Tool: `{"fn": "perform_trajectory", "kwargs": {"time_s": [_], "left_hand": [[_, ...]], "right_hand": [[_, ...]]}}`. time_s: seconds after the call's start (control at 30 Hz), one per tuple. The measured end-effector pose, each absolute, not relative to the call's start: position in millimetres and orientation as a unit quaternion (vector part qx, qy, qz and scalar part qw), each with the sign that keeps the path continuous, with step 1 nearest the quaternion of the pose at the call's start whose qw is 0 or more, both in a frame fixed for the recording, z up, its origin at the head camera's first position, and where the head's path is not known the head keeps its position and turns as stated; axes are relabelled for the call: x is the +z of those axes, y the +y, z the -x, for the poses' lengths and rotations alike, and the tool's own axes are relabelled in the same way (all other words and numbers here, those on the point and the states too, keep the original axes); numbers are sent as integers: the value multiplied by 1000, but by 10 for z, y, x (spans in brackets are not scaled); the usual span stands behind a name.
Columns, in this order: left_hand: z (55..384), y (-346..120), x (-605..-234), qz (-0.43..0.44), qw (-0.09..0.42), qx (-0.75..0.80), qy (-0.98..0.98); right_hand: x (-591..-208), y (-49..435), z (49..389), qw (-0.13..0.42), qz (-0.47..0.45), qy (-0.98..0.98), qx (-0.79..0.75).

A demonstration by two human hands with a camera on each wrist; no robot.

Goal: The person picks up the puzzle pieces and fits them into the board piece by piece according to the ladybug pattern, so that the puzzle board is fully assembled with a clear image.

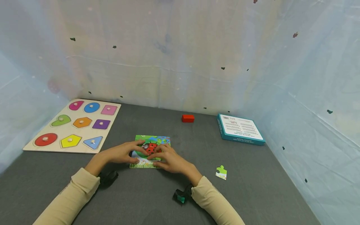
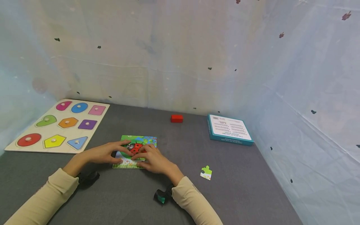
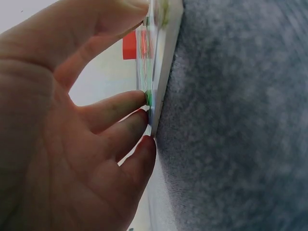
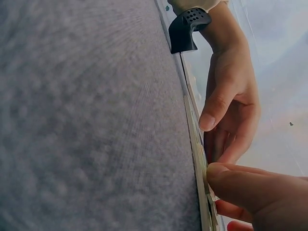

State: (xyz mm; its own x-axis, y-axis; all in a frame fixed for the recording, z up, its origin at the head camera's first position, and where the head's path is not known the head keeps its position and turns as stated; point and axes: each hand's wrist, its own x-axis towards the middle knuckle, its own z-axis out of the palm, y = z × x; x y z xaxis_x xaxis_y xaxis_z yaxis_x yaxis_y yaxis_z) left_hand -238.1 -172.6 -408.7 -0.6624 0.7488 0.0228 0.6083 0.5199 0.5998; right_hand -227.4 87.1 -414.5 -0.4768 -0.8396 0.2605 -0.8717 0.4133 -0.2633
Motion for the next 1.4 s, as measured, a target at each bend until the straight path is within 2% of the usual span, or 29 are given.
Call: {"fn": "perform_trajectory", "kwargs": {"time_s": [0.7, 1.03, 1.4], "left_hand": [[2382, -1670, -4142, -391, 115, 298, 863], [2387, -1656, -4099, -372, 110, 295, 873], [2363, -1673, -4082, -371, 118, 291, 874]], "right_hand": [[-4035, 1018, 2234, -21, -509, -845, 161], [-3821, 1508, 2247, 4, -498, -842, 209], [-3808, 2256, 2026, 55, -425, -869, 246]]}}
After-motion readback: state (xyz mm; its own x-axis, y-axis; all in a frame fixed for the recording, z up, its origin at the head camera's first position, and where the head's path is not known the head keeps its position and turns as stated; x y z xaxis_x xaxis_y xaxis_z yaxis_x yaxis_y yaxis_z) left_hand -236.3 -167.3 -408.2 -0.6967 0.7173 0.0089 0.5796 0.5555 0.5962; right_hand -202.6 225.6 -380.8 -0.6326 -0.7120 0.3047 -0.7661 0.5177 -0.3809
